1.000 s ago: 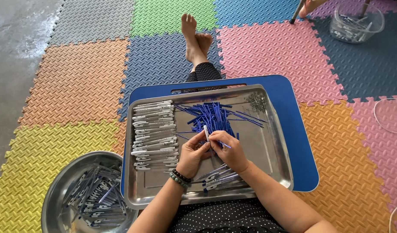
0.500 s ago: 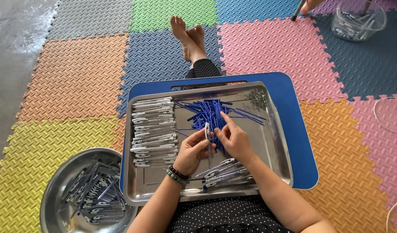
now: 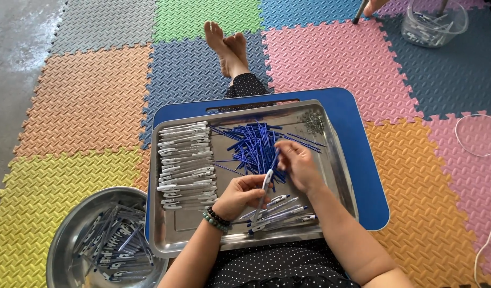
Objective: Assembling pens by inserting ink refills into pen bodies on a metal tray.
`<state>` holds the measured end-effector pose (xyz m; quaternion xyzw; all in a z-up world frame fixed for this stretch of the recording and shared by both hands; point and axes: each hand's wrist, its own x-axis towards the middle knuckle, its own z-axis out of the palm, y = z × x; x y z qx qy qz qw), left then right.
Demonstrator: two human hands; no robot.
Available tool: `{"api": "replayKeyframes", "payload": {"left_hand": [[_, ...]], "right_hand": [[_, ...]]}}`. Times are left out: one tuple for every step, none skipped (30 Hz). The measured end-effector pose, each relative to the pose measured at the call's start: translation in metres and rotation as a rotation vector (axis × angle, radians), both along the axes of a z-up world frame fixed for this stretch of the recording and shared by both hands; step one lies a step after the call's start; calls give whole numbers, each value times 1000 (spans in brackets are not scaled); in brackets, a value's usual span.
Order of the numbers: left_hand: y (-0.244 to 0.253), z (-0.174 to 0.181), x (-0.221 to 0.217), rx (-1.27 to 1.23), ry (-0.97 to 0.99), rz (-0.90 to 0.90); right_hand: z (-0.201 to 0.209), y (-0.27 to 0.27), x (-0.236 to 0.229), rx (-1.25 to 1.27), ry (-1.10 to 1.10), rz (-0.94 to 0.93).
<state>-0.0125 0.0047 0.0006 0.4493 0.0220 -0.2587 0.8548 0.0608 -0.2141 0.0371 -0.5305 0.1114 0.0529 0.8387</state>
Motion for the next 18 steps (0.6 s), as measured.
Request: {"api": "replayKeyframes", "payload": {"left_hand": [[0,2,-1,-1,1,-3],[-1,4,0,0,-6,-14],[-1,6,0,1,-13,-25],[0,7,2,-1,-15,-26],[1,8,3,-17,-22,-43],[2,9,4,-32,-27,-59],[2,9,4,-34,-28,-59],[3,9,5,-27,-36,-70],[3,9,6,-21,-44,-82],[3,9,6,-19,-44,-87],[3,9,6,-21,-46,-68],[2,10,9,-23,-51,-51],[3,9,6,-23,-53,-58],[3,9,8,-9,-46,-58],[3,9,9,5,-39,-58],[2,10,8,2,-42,-69],[1,10,7,8,-38,-74],[1,12,8,15,-37,-83]], "right_hand": [[2,-8,4,-1,1,-3],[3,-16,8,60,-19,-85],[6,-23,13,120,-39,-167],[5,-25,14,118,-41,-168],[5,-27,14,161,-55,-210],[5,-28,14,205,-69,-252],[2,-29,15,203,-69,-252],[-1,-29,16,218,-66,-272],[-4,-29,17,234,-64,-292],[-6,-29,18,235,-64,-298],[-7,-29,18,212,-71,-305],[-8,-30,21,188,-81,-314],[-9,-28,18,189,-85,-321],[-9,-28,18,154,-94,-318],[-9,-27,19,119,-103,-315],[-7,-25,16,116,-107,-325],[-4,-24,14,85,-94,-301],[-1,-22,14,55,-83,-279]]}}
